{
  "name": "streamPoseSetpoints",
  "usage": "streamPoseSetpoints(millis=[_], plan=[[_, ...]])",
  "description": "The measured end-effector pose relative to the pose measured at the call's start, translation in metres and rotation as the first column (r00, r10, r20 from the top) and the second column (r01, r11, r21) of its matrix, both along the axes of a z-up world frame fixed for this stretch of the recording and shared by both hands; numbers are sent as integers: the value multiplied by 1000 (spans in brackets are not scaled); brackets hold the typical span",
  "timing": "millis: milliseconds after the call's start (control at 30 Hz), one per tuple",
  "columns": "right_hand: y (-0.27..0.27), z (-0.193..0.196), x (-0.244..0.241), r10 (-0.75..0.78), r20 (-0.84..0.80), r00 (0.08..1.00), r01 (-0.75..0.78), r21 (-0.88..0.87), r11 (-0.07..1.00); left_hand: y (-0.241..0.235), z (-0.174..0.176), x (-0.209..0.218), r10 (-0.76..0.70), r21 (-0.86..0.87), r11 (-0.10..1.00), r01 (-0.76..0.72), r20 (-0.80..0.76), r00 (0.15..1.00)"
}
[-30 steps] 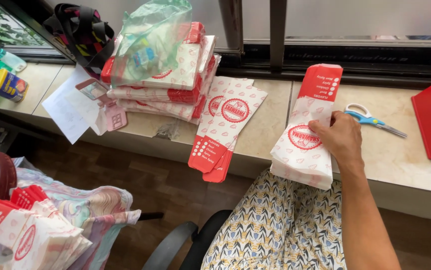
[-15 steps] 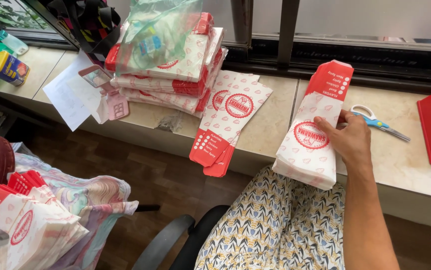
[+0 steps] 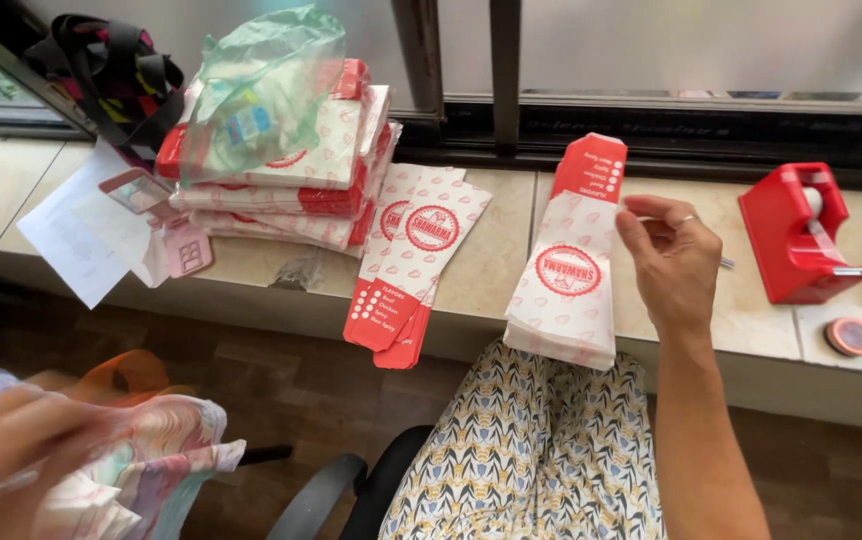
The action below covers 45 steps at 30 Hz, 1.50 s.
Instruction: Folding and stacking paper food wrappers at a workstation
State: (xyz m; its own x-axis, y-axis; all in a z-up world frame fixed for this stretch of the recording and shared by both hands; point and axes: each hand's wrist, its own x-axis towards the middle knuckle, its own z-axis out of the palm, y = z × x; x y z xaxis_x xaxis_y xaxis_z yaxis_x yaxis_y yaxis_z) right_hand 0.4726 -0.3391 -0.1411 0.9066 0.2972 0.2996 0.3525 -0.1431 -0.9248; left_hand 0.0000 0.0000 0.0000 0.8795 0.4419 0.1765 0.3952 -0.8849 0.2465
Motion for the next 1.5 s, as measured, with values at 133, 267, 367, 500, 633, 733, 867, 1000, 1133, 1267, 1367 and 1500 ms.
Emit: streamPoseSetpoints(millis=[133, 267, 367, 500, 633, 733, 867, 1000, 1133, 1267, 1367, 1500], plan=[[-25, 62, -44, 432, -87, 898, -409, 200, 890, -131, 28, 213, -383, -114, 916, 385, 40, 923], [-81, 68, -40, 597, -26, 802, -566, 288, 772, -194, -19, 341, -670, -349, 560, 752, 343, 658], [-121, 59, -39, 345, -131, 930, -309, 233, 922, -234, -50, 393, -688, -509, 443, 738, 334, 644], [-149, 51, -21, 23, -238, 971, 3, 108, 994, -270, -86, 443, -685, -715, 343, 609, 253, 683], [-161, 22, 1, -87, -99, 991, 90, 24, 996, -298, -152, 507, -638, -761, 261, 594, 326, 698], [-169, -7, 14, -242, -32, 970, 234, -157, 959, -310, -180, 534, -548, -838, 221, 499, 317, 774], [-174, -40, 19, -306, 16, 952, 303, -203, 931, -307, -208, 554, -597, -658, 528, 536, 162, 786], [-168, -58, 32, -335, 115, 935, 354, -329, 876, -280, -185, 548, -542, -538, 629, 561, 214, 812], [-159, -98, 54, -272, 293, 916, 384, -451, 806, -219, -155, 529, -383, -483, 703, 522, 361, 850], [-140, -108, 44, -220, 338, 915, 403, -766, 500, -165, -124, 480, -158, -426, 884, 192, 113, 981], [-133, -109, 44, -131, 449, 884, 433, -679, 592, -155, -113, 447, -62, -539, 842, 4, -90, 994], [-120, -65, 34, -267, 420, 867, 388, -233, 892, -168, -104, 426, -62, -755, 638, -150, -245, 968]])
